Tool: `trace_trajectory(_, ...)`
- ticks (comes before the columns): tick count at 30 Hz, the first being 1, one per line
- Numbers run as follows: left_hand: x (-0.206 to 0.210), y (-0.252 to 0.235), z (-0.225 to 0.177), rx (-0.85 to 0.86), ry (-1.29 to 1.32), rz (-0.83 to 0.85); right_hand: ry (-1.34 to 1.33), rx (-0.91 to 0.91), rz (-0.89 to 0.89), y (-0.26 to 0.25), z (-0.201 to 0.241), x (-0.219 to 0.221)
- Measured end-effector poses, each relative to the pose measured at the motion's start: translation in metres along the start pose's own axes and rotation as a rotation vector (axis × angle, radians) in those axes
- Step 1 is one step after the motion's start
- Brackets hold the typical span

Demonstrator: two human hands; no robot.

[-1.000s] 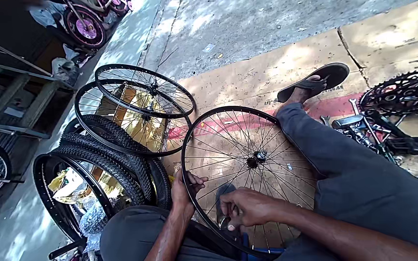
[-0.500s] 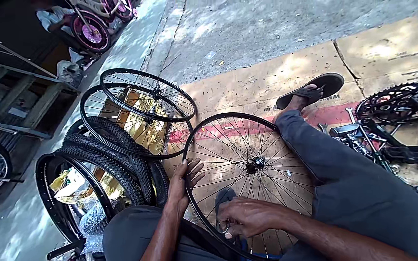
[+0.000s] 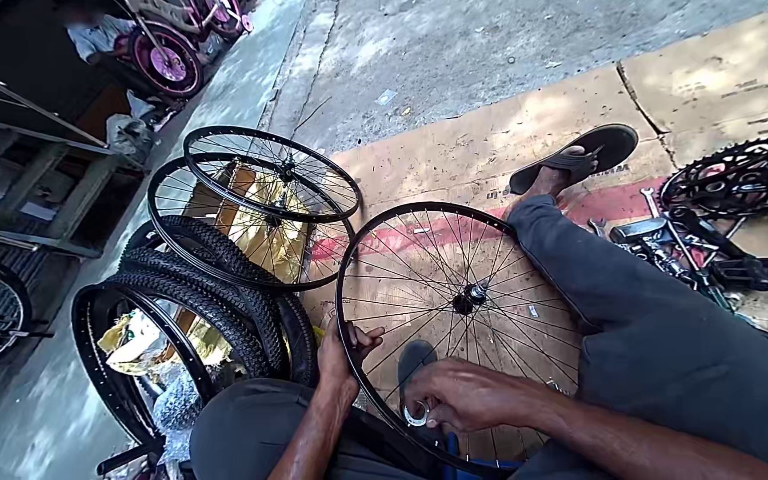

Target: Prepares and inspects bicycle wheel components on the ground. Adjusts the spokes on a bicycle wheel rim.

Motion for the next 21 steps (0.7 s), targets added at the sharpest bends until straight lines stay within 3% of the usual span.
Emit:
trace_trajectory(3, 0.002, -0.001, -0.001, -0.001, 0.006, 0.011, 0.027, 0.159, -0.044, -0.005, -0.011, 0.001)
trace_trajectory(6, 0.008, 0.001, -0.004, 0.015, 0.022, 0.029, 0.190, 0.187, -0.082, -0.008, -0.013, 0.013)
trace_trajectory(11, 0.007, 0.000, -0.004, 0.012, 0.010, 0.035, -0.109, 0.086, 0.103, 0.004, -0.006, -0.006)
trace_trajectory(14, 0.004, -0.001, -0.002, 0.009, -0.001, 0.029, -0.113, 0.194, -0.014, 0.006, -0.013, -0.005)
trace_trajectory(17, 0.006, -0.001, -0.004, 0.016, 0.003, 0.039, 0.125, 0.242, -0.121, -0.008, -0.016, 0.008)
trace_trajectory(21, 0.005, -0.003, -0.003, 0.016, 0.005, 0.034, -0.005, 0.178, 0.073, -0.008, -0.012, 0.004)
Point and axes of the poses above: each hand's wrist, its own y-axis away from the middle knuckle, its own x-axis out of the palm, z = x × y, the point moved 7 cm from there along -y, towards the middle knuckle, and after that the axes turned 3 degrees about -y, right-handed, at the moved point
